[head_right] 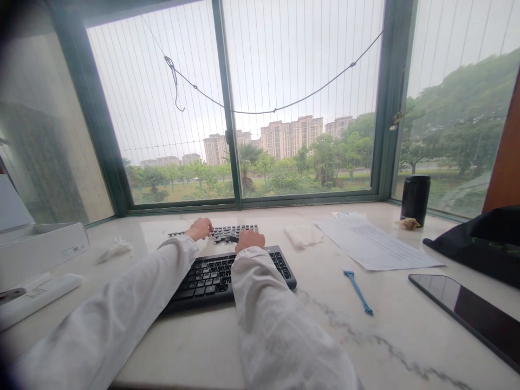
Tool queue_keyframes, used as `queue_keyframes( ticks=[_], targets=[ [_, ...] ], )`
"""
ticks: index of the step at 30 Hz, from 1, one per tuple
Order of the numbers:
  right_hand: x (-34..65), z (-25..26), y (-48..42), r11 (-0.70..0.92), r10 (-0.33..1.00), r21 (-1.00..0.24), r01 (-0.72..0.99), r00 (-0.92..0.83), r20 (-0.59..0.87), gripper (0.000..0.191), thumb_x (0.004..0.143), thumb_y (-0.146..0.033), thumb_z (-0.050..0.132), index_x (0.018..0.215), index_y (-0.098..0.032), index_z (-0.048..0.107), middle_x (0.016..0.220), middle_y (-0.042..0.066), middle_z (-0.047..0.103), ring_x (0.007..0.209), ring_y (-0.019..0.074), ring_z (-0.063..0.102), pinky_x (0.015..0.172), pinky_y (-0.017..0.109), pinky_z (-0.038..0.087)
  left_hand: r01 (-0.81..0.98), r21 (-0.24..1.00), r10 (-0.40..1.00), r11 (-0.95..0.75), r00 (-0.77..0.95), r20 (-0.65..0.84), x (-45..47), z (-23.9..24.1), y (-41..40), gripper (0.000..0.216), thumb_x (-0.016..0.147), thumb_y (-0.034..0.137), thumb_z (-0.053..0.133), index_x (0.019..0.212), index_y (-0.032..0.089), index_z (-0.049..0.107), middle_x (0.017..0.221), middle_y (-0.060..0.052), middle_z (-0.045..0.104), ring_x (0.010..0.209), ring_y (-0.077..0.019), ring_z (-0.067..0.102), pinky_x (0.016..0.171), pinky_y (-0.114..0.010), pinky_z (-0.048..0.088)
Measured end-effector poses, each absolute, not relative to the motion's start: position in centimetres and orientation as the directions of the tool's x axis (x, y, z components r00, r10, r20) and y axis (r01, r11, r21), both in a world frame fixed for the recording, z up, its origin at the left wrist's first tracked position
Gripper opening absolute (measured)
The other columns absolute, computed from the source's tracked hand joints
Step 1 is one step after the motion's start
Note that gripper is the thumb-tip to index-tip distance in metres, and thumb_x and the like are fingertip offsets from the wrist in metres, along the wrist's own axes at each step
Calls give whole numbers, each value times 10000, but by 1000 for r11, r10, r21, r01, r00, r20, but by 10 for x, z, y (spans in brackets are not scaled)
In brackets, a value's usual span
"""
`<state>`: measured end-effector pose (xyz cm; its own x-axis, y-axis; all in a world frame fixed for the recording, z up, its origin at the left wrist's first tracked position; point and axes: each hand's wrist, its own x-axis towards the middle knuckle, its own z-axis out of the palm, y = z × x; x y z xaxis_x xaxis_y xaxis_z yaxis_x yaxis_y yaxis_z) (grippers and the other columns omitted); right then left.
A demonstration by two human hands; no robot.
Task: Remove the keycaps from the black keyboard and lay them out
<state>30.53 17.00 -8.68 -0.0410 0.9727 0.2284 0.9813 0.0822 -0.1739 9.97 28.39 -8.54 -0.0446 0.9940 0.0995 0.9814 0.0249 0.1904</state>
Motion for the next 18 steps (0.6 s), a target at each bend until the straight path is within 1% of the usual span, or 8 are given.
queue_keyframes(
  ticks=[4,7,9,12,15,18],
  targets=[
    [305,-87,171,96,968,-183,978,-49,245,159,741,-232,562,855,-170,653,893,125,653,804,217,622,678,320,449,983,181,993,-23,1,120,107,-70,269,194,656,151,713,848,127,704,839,-103,700,586,-137,646,643,-223,493],
    [305,-85,169,118,957,-205,972,-56,283,184,757,-265,542,871,-170,650,868,118,652,803,230,621,663,326,449,980,188,991,-71,48,126,118,-55,248,187,671,216,713,843,145,713,807,-75,703,591,-120,640,656,-205,485],
    [306,-83,167,113,946,-225,968,-36,322,216,782,-302,514,889,-171,649,876,121,650,814,239,619,666,331,445,975,200,990,-98,74,123,126,-45,229,202,680,274,708,847,160,719,777,-57,703,579,-107,629,644,-195,479],
    [307,-78,164,84,935,-269,959,18,354,276,822,-354,468,912,-171,653,910,132,645,836,240,614,694,332,431,950,239,977,-201,177,118,137,-35,195,270,667,356,709,838,147,727,715,-56,695,543,-100,601,600,-195,463],
    [308,-74,160,70,932,-357,931,67,357,342,849,-409,430,925,-175,667,902,134,650,830,236,612,698,318,417,870,348,936,-349,343,80,141,-35,164,339,690,449,661,874,172,728,753,-40,700,520,-90,575,535,-194,440],
    [307,-71,155,67,920,-501,863,142,366,413,858,-479,391,919,-195,684,903,136,658,828,245,611,692,315,412,792,415,874,-447,487,13,135,-42,141,390,666,511,659,890,200,732,810,-27,708,560,-98,580,534,-195,426]
  ],
)
